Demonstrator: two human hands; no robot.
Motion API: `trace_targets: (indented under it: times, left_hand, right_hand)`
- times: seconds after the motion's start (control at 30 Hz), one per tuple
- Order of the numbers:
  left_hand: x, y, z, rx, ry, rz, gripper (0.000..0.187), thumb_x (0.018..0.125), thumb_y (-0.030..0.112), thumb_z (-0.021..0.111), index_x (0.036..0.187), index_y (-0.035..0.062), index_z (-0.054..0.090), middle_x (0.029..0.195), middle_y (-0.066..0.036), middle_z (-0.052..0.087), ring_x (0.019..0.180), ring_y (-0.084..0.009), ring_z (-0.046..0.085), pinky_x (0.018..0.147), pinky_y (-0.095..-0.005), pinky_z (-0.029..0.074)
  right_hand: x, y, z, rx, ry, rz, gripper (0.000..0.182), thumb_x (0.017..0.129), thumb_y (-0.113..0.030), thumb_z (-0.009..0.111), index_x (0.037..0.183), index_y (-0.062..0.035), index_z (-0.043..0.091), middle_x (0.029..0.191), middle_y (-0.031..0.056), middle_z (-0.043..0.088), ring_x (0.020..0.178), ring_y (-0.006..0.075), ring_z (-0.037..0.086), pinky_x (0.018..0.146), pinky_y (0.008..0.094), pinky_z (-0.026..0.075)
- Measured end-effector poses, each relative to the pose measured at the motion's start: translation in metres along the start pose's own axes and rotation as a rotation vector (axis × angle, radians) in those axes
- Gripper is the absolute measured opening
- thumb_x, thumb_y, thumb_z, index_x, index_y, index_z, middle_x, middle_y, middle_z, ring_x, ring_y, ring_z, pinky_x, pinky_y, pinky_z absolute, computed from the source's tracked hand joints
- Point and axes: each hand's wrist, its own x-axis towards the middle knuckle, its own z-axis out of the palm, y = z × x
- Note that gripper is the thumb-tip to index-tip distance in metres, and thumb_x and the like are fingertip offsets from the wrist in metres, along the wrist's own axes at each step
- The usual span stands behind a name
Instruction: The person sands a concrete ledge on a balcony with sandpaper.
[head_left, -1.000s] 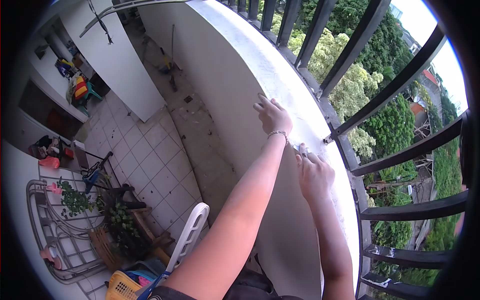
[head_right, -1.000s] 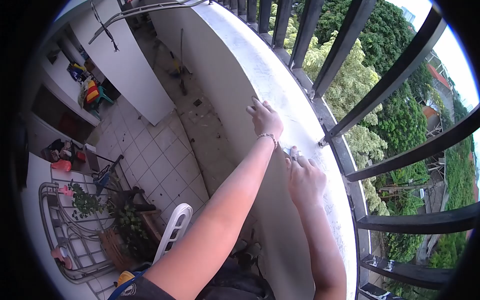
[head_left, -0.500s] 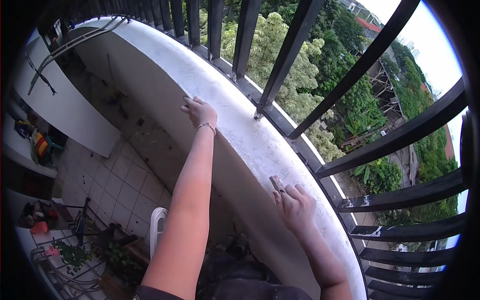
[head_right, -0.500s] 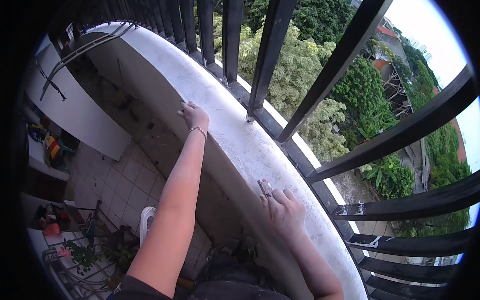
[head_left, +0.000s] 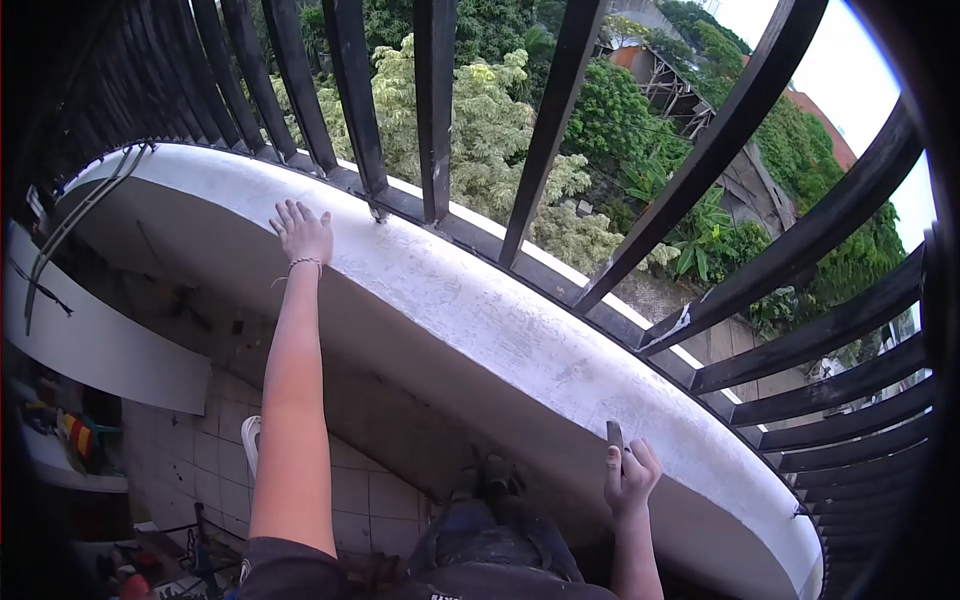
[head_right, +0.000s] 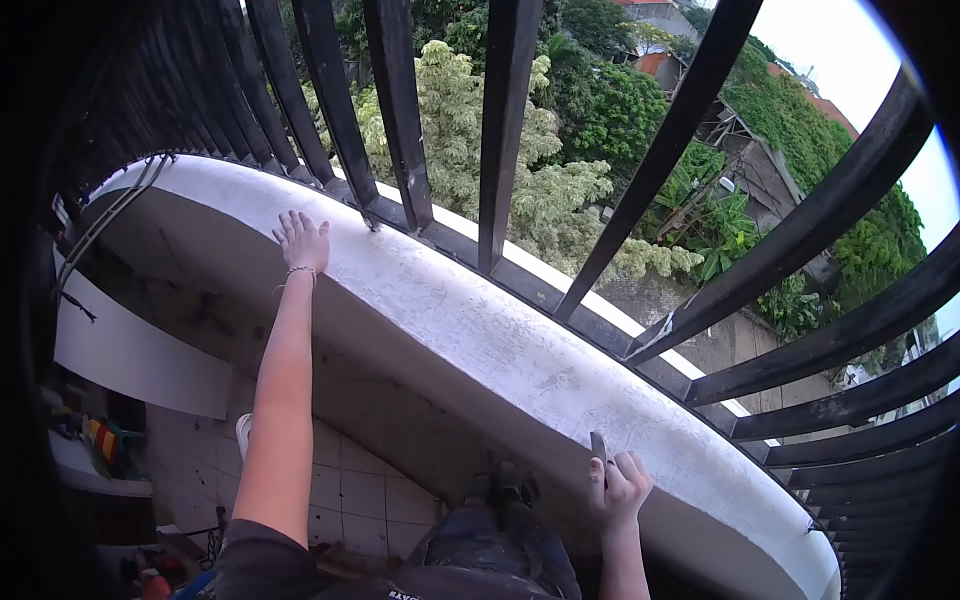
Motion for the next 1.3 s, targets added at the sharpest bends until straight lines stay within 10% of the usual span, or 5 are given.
trace_targets:
  times: [0.17, 0.3, 0.4, 1.3]
  left_hand:
    - [-0.054, 0.029, -0.003, -0.103, -0.047, 0.214, 0.075, 0.107, 0.046, 0.035, 0.159, -0.0064, 0.021, 0.17, -0.023, 0.012, 0.158, -0.0366, 0.01, 0.128, -0.0507, 0.009]
    - [-0.13, 0.066, -0.009, -0.136, 0.001, 0.333, 0.075, 0.106, 0.042, 0.04, 0.158, -0.0087, 0.022, 0.169, -0.025, 0.013, 0.158, -0.0374, 0.012, 0.128, -0.0477, 0.012]
    - [-0.18, 0.091, -0.023, -0.174, 0.021, 0.386, 0.075, 0.105, 0.04, 0.043, 0.157, -0.0107, 0.023, 0.168, -0.026, 0.015, 0.157, -0.0381, 0.013, 0.128, -0.0474, 0.012]
    - [-0.446, 0.266, -0.066, -0.347, -0.015, 1.052, 0.074, 0.102, 0.033, 0.047, 0.154, -0.0139, 0.023, 0.164, -0.03, 0.022, 0.155, -0.0432, 0.015, 0.127, -0.0521, 0.015]
  right_hand:
    - [-0.056, 0.005, -0.004, 0.036, 0.173, 0.177, 0.025, 0.091, -0.007, 0.064, 0.068, 0.0012, 0.064, 0.06, 0.0089, 0.038, 0.052, 0.0257, 0.042, 0.049, 0.0393, 0.032]
    - [-0.066, -0.009, -0.009, 0.034, 0.14, 0.19, 0.027, 0.092, -0.008, 0.062, 0.113, 0.0018, 0.077, 0.061, 0.0081, 0.039, 0.052, 0.0223, 0.041, 0.05, 0.0376, 0.034]
    - [-0.06, -0.009, -0.013, 0.051, 0.137, 0.103, 0.031, 0.093, -0.01, 0.062, 0.118, 0.0023, 0.075, 0.062, 0.0073, 0.039, 0.053, 0.0219, 0.041, 0.05, 0.0367, 0.035]
    - [-0.15, 0.082, -0.123, -0.056, 0.375, 0.331, 0.027, 0.097, -0.006, 0.057, 0.114, 0.007, 0.075, 0.061, 0.0085, 0.041, 0.054, 0.021, 0.041, 0.051, 0.0363, 0.034]
